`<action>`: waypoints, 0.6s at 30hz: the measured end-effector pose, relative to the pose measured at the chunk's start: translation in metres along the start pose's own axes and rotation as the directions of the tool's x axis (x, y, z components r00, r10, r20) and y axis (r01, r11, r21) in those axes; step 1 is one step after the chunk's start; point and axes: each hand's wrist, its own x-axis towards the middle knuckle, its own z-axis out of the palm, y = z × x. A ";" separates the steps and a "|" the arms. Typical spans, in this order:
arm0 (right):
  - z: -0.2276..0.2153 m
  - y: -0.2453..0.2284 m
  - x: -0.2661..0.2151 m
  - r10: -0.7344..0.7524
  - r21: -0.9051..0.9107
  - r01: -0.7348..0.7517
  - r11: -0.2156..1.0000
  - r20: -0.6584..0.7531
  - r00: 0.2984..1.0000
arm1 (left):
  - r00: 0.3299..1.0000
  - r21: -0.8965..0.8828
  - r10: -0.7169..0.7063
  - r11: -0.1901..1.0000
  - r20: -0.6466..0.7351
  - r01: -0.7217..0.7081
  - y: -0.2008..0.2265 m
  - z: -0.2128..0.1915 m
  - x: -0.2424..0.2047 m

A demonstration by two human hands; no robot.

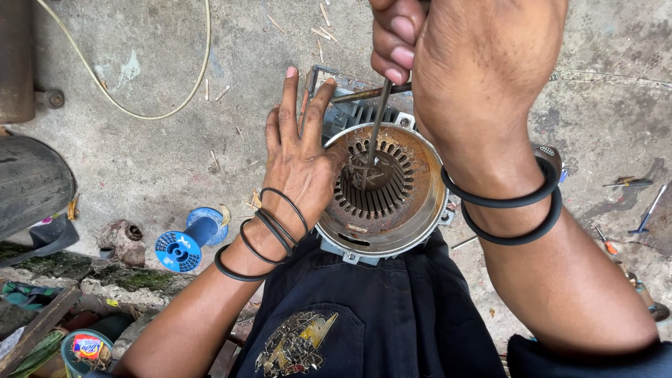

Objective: Using a metal tool to clean or scrape the slots of an electric motor stator.

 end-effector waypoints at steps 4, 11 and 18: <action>-0.008 0.006 0.004 0.055 0.040 -0.059 0.997 0.081 0.995 | 1.000 -0.012 0.020 1.000 -0.006 -0.020 -0.001 -0.004 0.000; -0.015 0.021 0.011 0.130 0.151 -0.151 0.977 0.141 0.981 | 0.999 0.031 -0.001 1.000 0.045 0.000 -0.003 -0.001 0.000; -0.028 0.038 0.020 0.173 0.282 -0.251 0.926 0.275 0.946 | 1.000 0.023 -0.009 1.000 0.022 0.009 -0.001 0.001 0.001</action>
